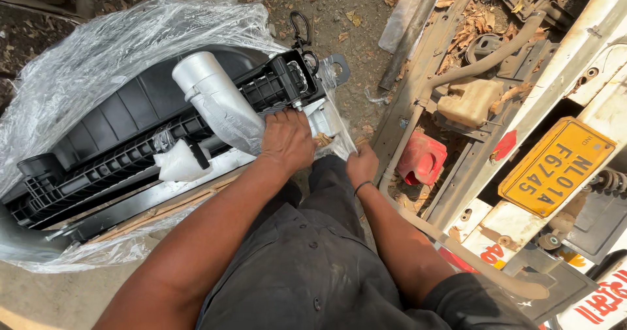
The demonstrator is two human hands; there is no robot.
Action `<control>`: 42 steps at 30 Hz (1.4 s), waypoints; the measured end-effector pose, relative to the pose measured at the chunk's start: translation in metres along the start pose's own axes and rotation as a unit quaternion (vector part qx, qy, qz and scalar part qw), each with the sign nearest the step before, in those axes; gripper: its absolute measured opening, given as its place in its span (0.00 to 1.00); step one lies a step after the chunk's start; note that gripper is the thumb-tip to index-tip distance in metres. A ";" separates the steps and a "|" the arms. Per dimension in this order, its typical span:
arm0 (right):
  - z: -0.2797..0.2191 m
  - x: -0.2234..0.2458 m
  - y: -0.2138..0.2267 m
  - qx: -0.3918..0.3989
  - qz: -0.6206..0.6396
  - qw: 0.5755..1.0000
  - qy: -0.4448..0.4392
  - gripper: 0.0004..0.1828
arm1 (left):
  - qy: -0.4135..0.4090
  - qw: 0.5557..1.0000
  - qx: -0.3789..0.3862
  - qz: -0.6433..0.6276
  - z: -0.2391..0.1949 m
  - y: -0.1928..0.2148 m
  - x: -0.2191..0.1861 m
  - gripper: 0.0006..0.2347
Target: The person unwraps a car part, likely a headlight assembly, from plastic wrap and cardboard packaging. They peel away layers of plastic and remove cardboard supports to reveal the component.
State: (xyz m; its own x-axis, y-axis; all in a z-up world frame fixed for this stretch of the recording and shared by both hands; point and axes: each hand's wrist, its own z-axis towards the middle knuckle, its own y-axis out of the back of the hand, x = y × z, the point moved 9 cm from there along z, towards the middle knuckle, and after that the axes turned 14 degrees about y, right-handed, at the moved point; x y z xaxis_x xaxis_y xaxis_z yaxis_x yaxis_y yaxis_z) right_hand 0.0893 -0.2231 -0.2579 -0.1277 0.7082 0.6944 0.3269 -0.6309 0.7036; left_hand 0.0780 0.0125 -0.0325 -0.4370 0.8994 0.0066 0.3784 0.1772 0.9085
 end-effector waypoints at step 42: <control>0.208 0.038 -0.150 0.344 0.139 0.929 -0.010 0.23 | -0.001 0.996 -0.068 0.063 0.022 0.014 -0.002 0.34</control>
State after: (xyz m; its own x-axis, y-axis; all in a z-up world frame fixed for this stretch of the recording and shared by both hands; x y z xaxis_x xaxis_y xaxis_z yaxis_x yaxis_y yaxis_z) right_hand 0.2300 -0.0358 -0.3684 0.0668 0.5586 0.8267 0.8663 -0.4435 0.2297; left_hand 0.1024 0.0215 -0.0292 -0.3905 0.9123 0.1233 0.3163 0.0072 0.9486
